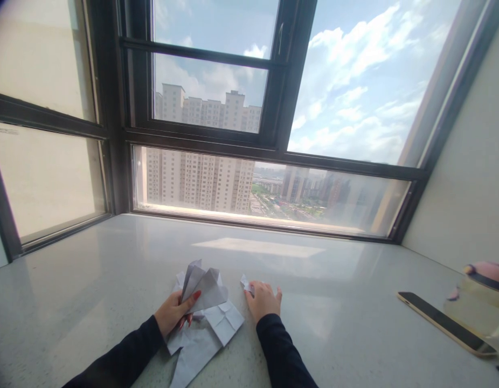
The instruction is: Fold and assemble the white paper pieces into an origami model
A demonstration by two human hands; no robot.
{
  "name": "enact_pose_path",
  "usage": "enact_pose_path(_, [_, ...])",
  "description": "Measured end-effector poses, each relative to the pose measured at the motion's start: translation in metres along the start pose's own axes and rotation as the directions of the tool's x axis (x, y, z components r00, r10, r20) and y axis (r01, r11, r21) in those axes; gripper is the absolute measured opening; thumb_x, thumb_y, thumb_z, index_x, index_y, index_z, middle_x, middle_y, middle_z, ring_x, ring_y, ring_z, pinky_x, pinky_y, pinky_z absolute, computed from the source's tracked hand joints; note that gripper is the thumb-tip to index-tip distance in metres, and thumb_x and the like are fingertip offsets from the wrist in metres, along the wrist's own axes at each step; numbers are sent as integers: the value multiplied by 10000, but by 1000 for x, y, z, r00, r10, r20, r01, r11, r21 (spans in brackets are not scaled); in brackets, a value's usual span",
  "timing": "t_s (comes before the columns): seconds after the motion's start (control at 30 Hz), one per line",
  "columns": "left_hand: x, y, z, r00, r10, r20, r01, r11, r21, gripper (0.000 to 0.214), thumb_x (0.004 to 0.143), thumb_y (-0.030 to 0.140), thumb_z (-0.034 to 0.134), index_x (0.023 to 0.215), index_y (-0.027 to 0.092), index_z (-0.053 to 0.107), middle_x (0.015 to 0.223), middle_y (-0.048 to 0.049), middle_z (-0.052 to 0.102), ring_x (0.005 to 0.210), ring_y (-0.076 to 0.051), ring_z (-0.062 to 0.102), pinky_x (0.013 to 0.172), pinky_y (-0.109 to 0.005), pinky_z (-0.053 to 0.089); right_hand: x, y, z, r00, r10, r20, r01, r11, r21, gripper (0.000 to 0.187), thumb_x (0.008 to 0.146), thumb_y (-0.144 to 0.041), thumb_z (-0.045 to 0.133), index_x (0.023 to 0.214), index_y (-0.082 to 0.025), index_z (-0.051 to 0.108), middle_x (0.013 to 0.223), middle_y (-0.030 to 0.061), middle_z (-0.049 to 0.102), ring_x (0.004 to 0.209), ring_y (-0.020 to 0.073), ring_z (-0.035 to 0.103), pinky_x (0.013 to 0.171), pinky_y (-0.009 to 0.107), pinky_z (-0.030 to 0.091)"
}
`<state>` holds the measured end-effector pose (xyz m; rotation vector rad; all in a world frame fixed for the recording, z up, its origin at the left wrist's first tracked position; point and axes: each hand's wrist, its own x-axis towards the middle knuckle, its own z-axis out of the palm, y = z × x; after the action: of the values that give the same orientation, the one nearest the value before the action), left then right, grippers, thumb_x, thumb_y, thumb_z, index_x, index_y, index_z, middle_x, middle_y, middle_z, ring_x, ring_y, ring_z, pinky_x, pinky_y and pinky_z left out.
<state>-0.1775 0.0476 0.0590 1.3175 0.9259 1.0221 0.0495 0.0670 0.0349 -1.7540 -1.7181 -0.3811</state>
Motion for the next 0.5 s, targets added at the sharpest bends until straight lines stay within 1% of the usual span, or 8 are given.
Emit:
enact_pose_path(0.1, [0, 1, 0, 998, 51, -45, -48, 996, 69, 436, 572, 591, 516, 578, 163, 435, 325, 60, 455, 238, -50, 319, 287, -184, 207, 4, -8, -11, 1000, -5, -10, 5, 1000, 10, 138, 701, -269, 494, 639, -229, 610, 572, 15, 624, 616, 188, 567, 731, 428, 319])
enact_pose_path(0.17, [1, 0, 0, 997, 59, -54, -55, 995, 86, 430, 573, 590, 512, 597, 167, 436, 336, 61, 465, 244, -53, 326, 289, -185, 224, 5, -14, -19, 999, 1, -36, 0, 999, 48, 173, 727, -280, 467, 649, -214, 606, 553, 12, 613, 564, 164, 558, 668, 359, 361])
enact_pose_path(0.23, [2, -1, -1, 996, 64, -63, -58, 994, 93, 413, 582, 573, 517, 610, 168, 442, 360, 56, 481, 260, -57, 340, 300, -187, 254, 5, -23, -27, 994, 14, -111, 5, 985, 171, 200, 755, -298, 434, 708, -192, 597, 578, 14, 607, 535, 144, 542, 598, 300, 387])
enact_pose_path(0.3, [3, -2, -1, 994, 80, -68, -73, 992, 100, 392, 595, 548, 525, 629, 162, 461, 406, 43, 506, 288, -64, 365, 324, -193, 297, 2, -37, -36, 981, -5, -193, 74, 933, 352, 221, 782, -295, 397, 785, -172, 580, 646, 27, 608, 538, 131, 528, 535, 261, 399])
enact_pose_path(0.33, [3, -1, -2, 993, 100, -66, -93, 990, 103, 382, 600, 532, 533, 648, 156, 479, 446, 31, 526, 322, -73, 398, 349, -198, 327, 0, -44, -40, 976, -56, -209, 143, 893, 428, 221, 793, -283, 382, 816, -171, 571, 696, 36, 610, 562, 129, 528, 522, 250, 404])
enact_pose_path(0.4, [2, 1, -2, 983, 171, -69, -163, 981, 109, 367, 605, 498, 552, 696, 144, 517, 549, 4, 562, 442, -105, 480, 436, -208, 383, -5, -58, -46, 954, -231, -189, 297, 801, 520, 211, 804, -252, 373, 827, -185, 572, 788, 48, 606, 686, 142, 539, 586, 258, 424])
enact_pose_path(0.43, [2, 3, -3, 975, 210, -78, -201, 973, 109, 367, 609, 487, 554, 725, 140, 530, 593, -5, 570, 508, -122, 506, 478, -211, 396, -7, -64, -48, 941, -286, -181, 338, 767, 546, 209, 806, -242, 373, 827, -191, 575, 811, 50, 601, 738, 149, 535, 630, 269, 427])
enact_pose_path(0.5, [1, 7, -4, 958, 265, -109, -255, 962, 96, 387, 627, 480, 539, 800, 133, 537, 657, -13, 574, 602, -145, 526, 532, -216, 403, -9, -69, -49, 940, -299, -165, 338, 742, 579, 220, 814, -236, 361, 821, -193, 577, 819, 55, 591, 795, 159, 524, 673, 282, 424])
